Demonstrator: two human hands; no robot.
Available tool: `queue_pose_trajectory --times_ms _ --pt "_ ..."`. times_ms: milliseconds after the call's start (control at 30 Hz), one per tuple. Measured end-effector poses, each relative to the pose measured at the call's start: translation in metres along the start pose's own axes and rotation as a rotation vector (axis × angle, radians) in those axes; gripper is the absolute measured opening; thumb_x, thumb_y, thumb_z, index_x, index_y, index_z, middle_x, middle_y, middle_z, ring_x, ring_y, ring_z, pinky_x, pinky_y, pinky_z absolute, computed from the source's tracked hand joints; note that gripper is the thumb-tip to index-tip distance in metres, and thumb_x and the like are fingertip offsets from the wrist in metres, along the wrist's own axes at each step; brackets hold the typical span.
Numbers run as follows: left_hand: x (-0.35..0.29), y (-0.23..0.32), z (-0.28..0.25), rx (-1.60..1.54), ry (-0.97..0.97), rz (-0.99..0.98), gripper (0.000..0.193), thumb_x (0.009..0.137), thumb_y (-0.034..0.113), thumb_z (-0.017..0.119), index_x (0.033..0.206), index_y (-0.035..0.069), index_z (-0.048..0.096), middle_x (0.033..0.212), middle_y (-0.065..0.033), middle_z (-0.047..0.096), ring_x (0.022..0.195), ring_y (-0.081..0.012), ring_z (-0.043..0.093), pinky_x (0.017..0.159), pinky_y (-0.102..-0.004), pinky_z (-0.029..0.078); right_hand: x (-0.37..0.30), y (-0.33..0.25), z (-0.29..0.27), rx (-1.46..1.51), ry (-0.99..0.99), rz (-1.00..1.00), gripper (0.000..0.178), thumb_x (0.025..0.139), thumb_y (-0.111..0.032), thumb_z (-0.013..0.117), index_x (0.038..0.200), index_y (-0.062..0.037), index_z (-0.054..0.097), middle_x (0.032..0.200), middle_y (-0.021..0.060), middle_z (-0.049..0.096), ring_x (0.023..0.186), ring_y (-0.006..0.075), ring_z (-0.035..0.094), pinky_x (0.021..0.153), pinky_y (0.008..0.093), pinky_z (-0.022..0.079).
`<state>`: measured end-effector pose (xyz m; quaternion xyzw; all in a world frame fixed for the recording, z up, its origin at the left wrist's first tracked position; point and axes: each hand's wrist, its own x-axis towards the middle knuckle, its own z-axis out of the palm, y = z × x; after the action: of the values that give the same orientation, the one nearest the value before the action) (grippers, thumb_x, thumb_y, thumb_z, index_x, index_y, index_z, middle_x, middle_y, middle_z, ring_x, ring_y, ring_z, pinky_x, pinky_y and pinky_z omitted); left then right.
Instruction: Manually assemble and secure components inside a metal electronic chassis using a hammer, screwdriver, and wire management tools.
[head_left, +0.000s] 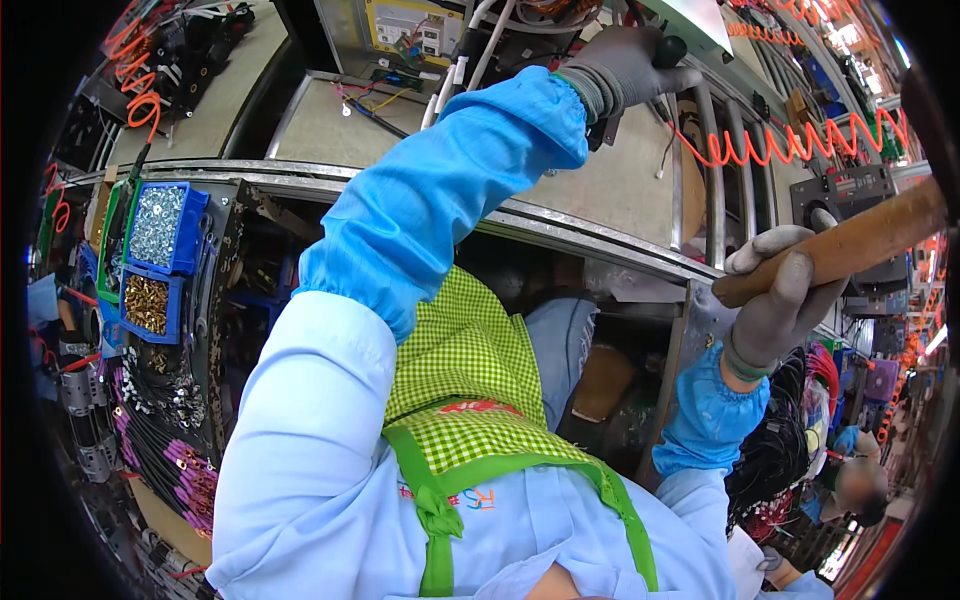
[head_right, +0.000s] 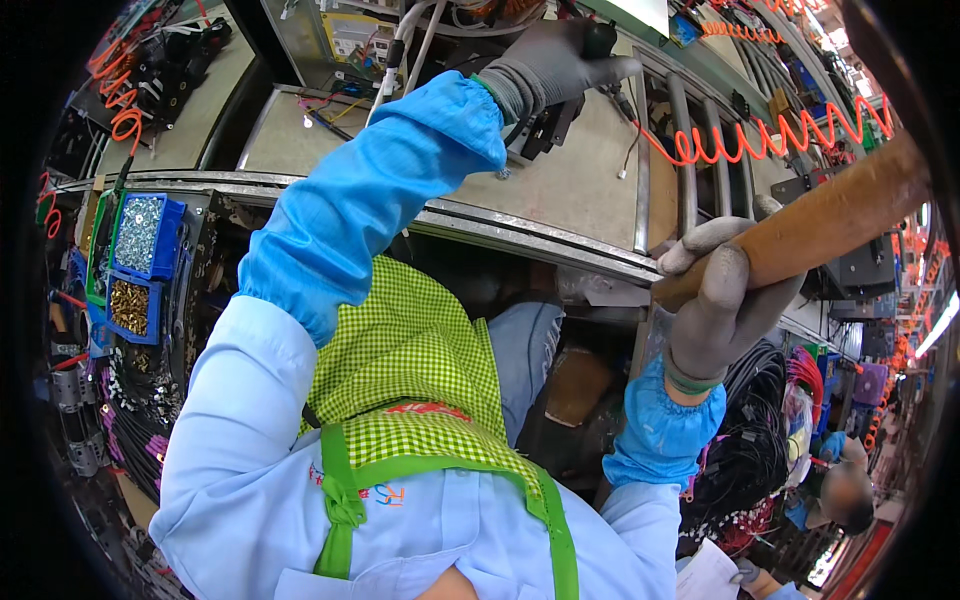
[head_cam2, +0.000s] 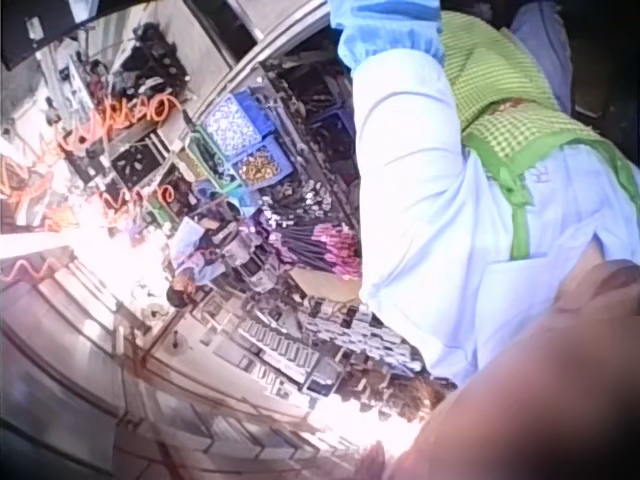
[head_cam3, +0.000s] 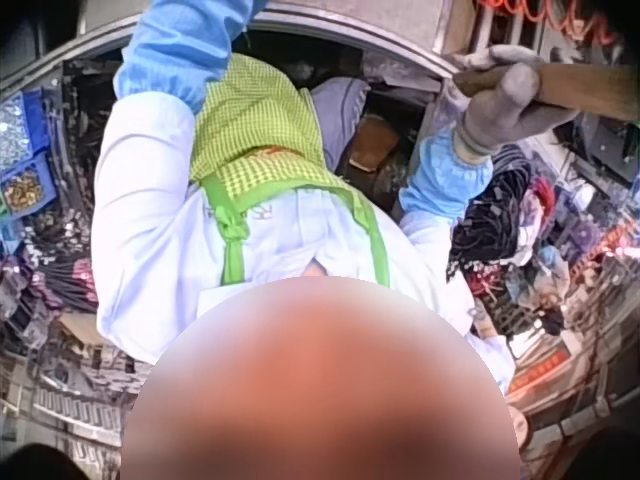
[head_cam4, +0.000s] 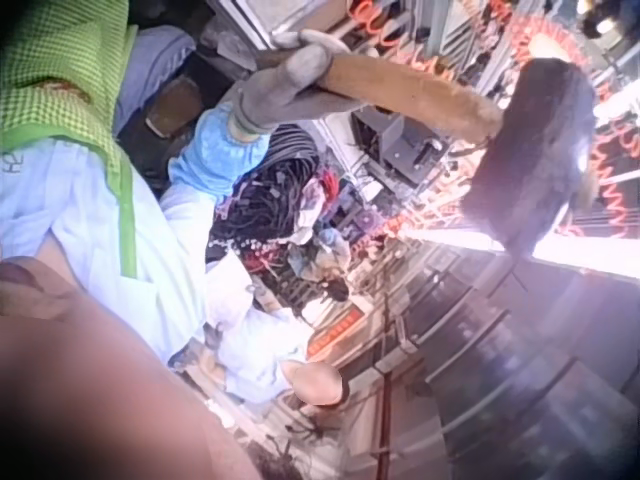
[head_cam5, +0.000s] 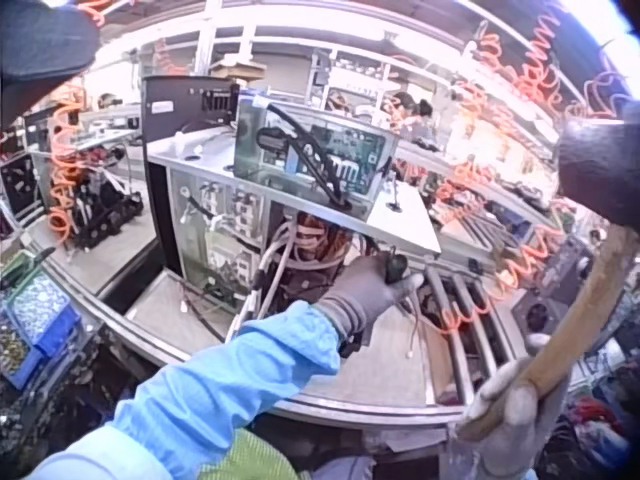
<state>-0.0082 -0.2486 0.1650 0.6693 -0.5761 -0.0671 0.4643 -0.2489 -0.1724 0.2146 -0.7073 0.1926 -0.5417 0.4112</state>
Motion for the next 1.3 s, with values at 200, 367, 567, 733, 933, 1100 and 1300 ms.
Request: queue_pose_trajectory --times_ms 200,367,567,733,933,1100,1300 --pt "-0.026 -0.004 0.001 -0.196 0.094 0.032 0.056 0.076 0.058 0.068 0.1 0.008 0.064 0.076 -0.0081 0.067 0.069 -0.0209 0.067 0.068 -0.0328 0.054 -0.027 0.032 -0.013 -0.057 -0.04 0.133 0.039 0.083 -0.008 0.052 0.118 0.0027 0.037 0.078 0.0129 0.058 0.06 0.0151 0.054 0.058 0.0274 0.047" --pt "-0.034 -0.014 0.001 -0.214 0.037 -0.008 0.047 0.08 0.055 0.066 0.087 0.009 0.066 0.064 -0.0017 0.064 0.062 -0.0139 0.065 0.063 -0.0294 0.053 -0.037 0.041 -0.015 -0.026 -0.072 0.186 0.037 0.084 -0.007 0.051 0.117 0.0031 0.037 0.08 0.0121 0.058 0.061 0.0137 0.054 0.058 0.0259 0.047" --pt "-0.032 -0.024 0.001 -0.196 0.112 0.046 0.048 0.079 0.056 0.067 0.084 0.008 0.066 0.066 -0.002 0.066 0.063 -0.0136 0.066 0.062 -0.0278 0.054 -0.041 0.043 -0.016 0.027 -0.108 0.244 0.042 0.085 -0.008 0.051 0.122 0.0036 0.036 0.081 0.0119 0.057 0.061 0.0143 0.054 0.059 0.0269 0.048" --pt "-0.037 -0.024 0.002 -0.278 0.068 -0.014 0.049 0.077 0.056 0.068 0.085 0.008 0.066 0.065 -0.0025 0.066 0.062 -0.0136 0.067 0.061 -0.0274 0.054 -0.045 0.042 -0.012 0.028 -0.097 0.25 0.043 0.086 -0.007 0.051 0.124 0.004 0.035 0.081 0.0118 0.056 0.061 0.0149 0.054 0.06 0.0272 0.047" --pt "-0.043 -0.024 0.002 -0.316 0.092 0.08 0.058 0.077 0.055 0.069 0.1 0.003 0.059 0.059 -0.0084 0.062 0.047 -0.0166 0.064 0.047 -0.0268 0.053 -0.049 0.046 -0.012 0.01 -0.104 0.257 0.046 0.086 -0.014 0.053 0.125 0.0044 0.035 0.08 0.0125 0.056 0.06 0.0157 0.054 0.057 0.0274 0.048" --pt "-0.045 -0.028 0.003 -0.254 0.122 0.076 0.057 0.075 0.056 0.07 0.097 0.004 0.06 0.061 -0.009 0.062 0.053 -0.0175 0.065 0.052 -0.0281 0.054 -0.054 0.048 -0.009 -0.011 -0.082 0.26 0.048 0.086 -0.02 0.056 0.123 0.0045 0.037 0.079 0.0127 0.056 0.058 0.0164 0.055 0.054 0.0274 0.048" --pt "-0.051 -0.02 -0.002 -0.262 0.146 0.064 0.05 0.076 0.054 0.071 0.087 0.006 0.062 0.068 -0.0046 0.063 0.063 -0.0138 0.064 0.062 -0.0287 0.053 -0.056 0.048 -0.01 0.033 -0.108 0.328 0.036 0.084 -0.011 0.055 0.114 0.0017 0.039 0.079 0.0103 0.056 0.061 0.0138 0.055 0.059 0.0271 0.049"
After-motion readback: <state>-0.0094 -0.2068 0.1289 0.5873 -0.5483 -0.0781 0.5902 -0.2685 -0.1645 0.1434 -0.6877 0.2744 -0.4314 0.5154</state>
